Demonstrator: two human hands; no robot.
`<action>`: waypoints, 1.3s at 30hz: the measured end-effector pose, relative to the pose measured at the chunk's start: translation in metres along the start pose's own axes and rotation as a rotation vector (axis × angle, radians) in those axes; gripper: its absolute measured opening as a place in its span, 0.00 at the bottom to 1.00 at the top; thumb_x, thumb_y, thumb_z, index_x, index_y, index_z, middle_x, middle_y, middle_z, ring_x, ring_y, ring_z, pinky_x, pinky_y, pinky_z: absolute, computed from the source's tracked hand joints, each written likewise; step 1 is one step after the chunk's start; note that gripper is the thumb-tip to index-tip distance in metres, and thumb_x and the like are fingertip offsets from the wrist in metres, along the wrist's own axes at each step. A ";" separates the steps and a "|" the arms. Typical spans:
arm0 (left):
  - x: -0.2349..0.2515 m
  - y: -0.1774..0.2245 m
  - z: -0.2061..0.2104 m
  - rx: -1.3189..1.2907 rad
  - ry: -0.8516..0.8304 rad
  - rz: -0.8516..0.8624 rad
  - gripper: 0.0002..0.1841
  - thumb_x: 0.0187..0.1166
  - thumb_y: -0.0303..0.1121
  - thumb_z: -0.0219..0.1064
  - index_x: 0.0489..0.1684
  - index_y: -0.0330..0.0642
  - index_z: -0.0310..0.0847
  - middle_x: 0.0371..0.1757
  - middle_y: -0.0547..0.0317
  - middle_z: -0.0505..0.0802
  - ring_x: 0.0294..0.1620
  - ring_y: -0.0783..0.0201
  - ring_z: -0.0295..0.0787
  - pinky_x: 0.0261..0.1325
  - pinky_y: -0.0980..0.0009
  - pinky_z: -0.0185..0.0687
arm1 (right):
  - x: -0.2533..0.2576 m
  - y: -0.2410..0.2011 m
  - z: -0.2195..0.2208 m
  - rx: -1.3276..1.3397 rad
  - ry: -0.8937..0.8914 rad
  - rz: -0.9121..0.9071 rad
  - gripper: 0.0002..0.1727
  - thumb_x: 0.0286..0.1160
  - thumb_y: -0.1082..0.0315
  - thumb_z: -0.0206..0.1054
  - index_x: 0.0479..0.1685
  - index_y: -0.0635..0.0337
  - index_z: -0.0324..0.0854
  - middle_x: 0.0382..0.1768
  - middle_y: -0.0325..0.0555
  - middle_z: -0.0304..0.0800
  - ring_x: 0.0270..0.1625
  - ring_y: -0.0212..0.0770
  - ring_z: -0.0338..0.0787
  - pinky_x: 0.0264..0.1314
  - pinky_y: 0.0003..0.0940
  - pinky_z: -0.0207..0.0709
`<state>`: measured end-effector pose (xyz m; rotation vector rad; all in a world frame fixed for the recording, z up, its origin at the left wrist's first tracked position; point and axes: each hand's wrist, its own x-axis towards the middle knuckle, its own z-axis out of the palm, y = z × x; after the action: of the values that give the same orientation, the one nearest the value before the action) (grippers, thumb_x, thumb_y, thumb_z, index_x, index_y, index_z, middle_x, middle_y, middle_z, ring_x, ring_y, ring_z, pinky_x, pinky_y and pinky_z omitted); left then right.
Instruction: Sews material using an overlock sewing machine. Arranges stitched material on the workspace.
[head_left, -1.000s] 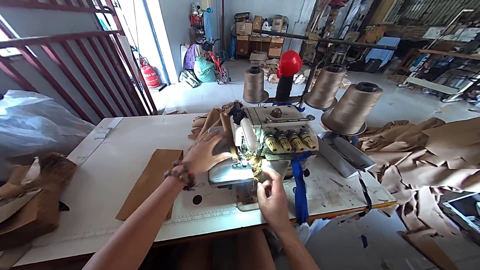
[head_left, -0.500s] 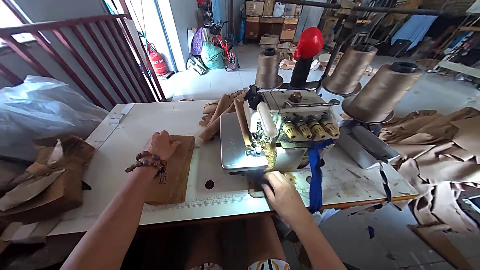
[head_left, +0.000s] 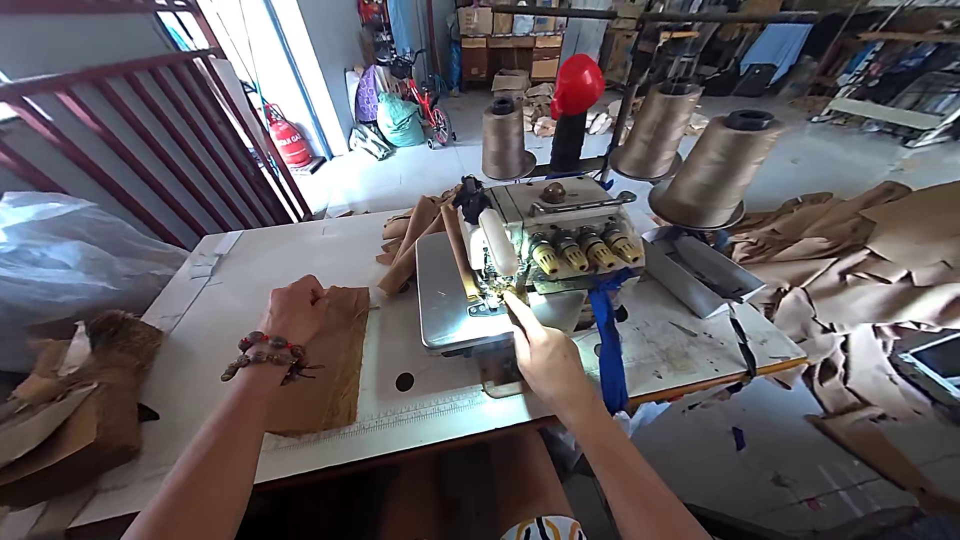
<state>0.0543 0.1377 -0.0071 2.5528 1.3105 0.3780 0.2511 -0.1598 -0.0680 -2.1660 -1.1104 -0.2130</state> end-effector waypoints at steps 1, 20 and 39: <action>-0.001 -0.002 0.001 -0.029 0.032 0.022 0.09 0.85 0.27 0.64 0.53 0.28 0.82 0.45 0.30 0.91 0.51 0.29 0.89 0.56 0.29 0.78 | 0.003 0.000 0.002 0.003 0.025 -0.013 0.25 0.86 0.64 0.57 0.82 0.43 0.78 0.25 0.53 0.92 0.29 0.56 0.93 0.36 0.54 0.84; -0.059 0.049 -0.029 -0.204 0.160 0.323 0.16 0.84 0.27 0.66 0.68 0.41 0.74 0.48 0.47 0.92 0.34 0.54 0.92 0.40 0.49 0.87 | 0.010 -0.005 0.009 0.084 -0.038 0.067 0.17 0.85 0.67 0.59 0.66 0.52 0.89 0.33 0.58 0.94 0.39 0.61 0.95 0.44 0.60 0.83; -0.113 0.115 -0.014 -0.422 -0.124 0.846 0.08 0.76 0.37 0.68 0.39 0.43 0.87 0.40 0.65 0.90 0.38 0.80 0.90 0.41 0.82 0.90 | -0.052 -0.029 0.007 1.002 -0.138 -0.300 0.29 0.65 0.48 0.78 0.52 0.67 0.86 0.69 0.56 0.84 0.74 0.38 0.82 0.72 0.34 0.80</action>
<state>0.0731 -0.0187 0.0313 2.5532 0.0249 0.5535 0.1952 -0.1773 -0.0811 -1.1349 -1.2478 0.3161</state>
